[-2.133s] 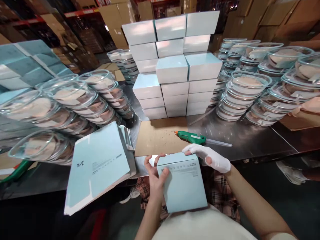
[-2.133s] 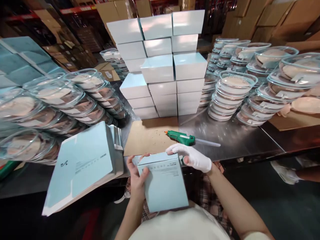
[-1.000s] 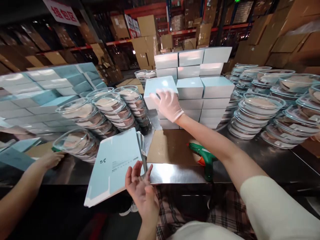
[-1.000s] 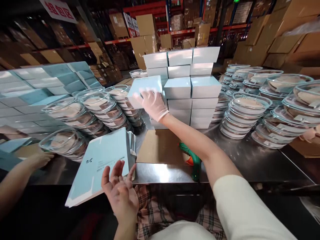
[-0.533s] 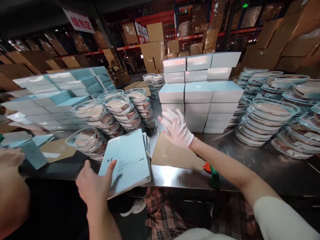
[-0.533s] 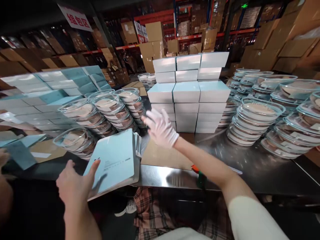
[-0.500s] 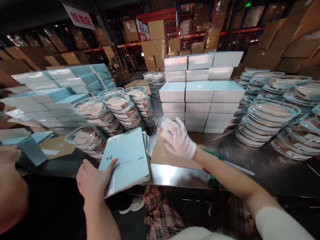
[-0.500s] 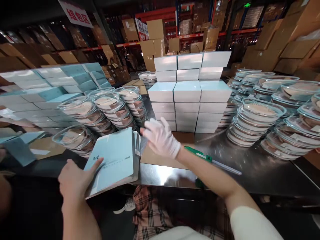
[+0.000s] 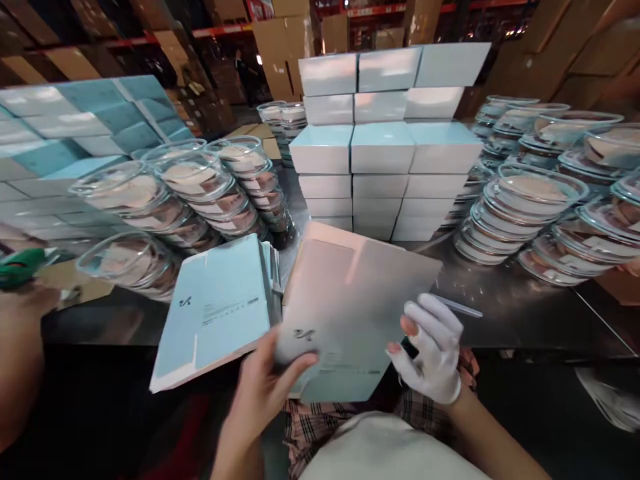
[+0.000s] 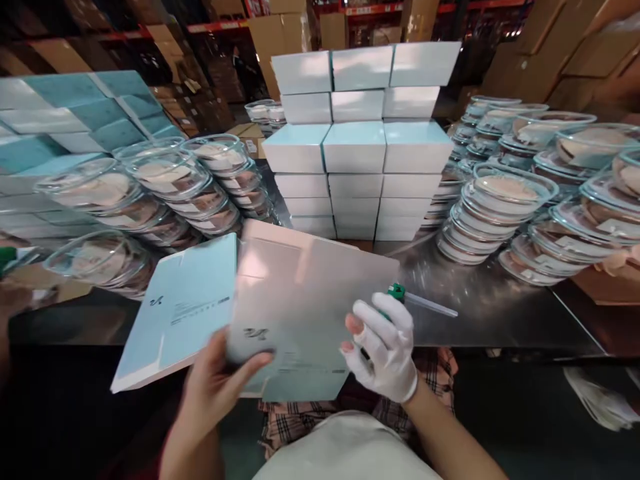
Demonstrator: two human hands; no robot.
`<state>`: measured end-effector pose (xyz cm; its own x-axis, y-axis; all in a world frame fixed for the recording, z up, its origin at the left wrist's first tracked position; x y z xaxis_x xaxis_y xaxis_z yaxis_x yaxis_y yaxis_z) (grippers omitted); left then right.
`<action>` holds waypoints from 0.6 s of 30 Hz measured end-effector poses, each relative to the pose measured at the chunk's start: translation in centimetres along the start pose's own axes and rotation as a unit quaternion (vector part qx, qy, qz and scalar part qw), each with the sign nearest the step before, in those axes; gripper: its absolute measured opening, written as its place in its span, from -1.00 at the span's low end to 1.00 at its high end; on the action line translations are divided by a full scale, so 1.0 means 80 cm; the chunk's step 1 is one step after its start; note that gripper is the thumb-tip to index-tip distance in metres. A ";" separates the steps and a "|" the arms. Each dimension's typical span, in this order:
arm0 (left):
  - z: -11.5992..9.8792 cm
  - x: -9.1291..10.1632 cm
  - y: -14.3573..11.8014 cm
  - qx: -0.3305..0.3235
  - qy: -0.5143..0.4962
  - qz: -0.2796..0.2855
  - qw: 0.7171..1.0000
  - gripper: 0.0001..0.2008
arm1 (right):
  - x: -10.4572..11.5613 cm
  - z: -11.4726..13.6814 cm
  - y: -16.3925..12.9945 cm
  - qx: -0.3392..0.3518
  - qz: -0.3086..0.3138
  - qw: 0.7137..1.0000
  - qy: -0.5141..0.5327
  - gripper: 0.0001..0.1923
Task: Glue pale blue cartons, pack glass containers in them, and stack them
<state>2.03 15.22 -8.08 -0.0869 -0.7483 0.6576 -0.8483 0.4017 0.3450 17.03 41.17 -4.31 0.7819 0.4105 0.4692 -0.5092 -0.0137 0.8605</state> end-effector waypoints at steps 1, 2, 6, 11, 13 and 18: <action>-0.015 -0.030 0.004 -0.024 -0.004 0.057 0.998 -0.56 | 0.003 -0.003 0.010 -0.022 -0.009 0.999 -0.036 -0.41; -0.023 -0.053 0.005 -0.040 -0.004 0.107 0.993 -0.58 | 0.003 -0.008 0.015 -0.052 -0.010 0.996 -0.065 -0.47; -0.009 -0.084 -0.005 -0.052 -0.012 0.243 0.968 -0.58 | -0.019 -0.030 -0.006 -0.122 0.052 0.991 -0.003 -0.65; 0.016 -0.075 -0.021 -0.041 -0.049 0.353 0.934 -0.58 | -0.041 -0.039 -0.055 -0.217 0.140 0.947 0.190 -0.98; 0.026 -0.072 -0.022 -0.024 -0.054 0.356 0.933 -0.56 | -0.035 -0.028 -0.059 -0.188 0.133 0.957 0.177 -0.96; 0.033 -0.078 -0.031 -0.026 -0.062 0.357 0.932 -0.60 | -0.031 -0.023 -0.050 -0.184 0.104 0.966 0.147 -0.72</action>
<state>3.29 17.48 -14.80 -0.6811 -0.3352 0.6509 -0.5258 0.8426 -0.1163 16.48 41.88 -9.31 0.5406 0.6764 0.5003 -0.7794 0.1788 0.6005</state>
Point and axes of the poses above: each hand's wrist, its own y-axis towards the middle knuckle, its own x-axis out of the back of the hand, z = x × y, the point moved 7 cm from there along y, towards the middle knuckle, and after that the axes turned 10 degrees about y, right-handed, at the moved point
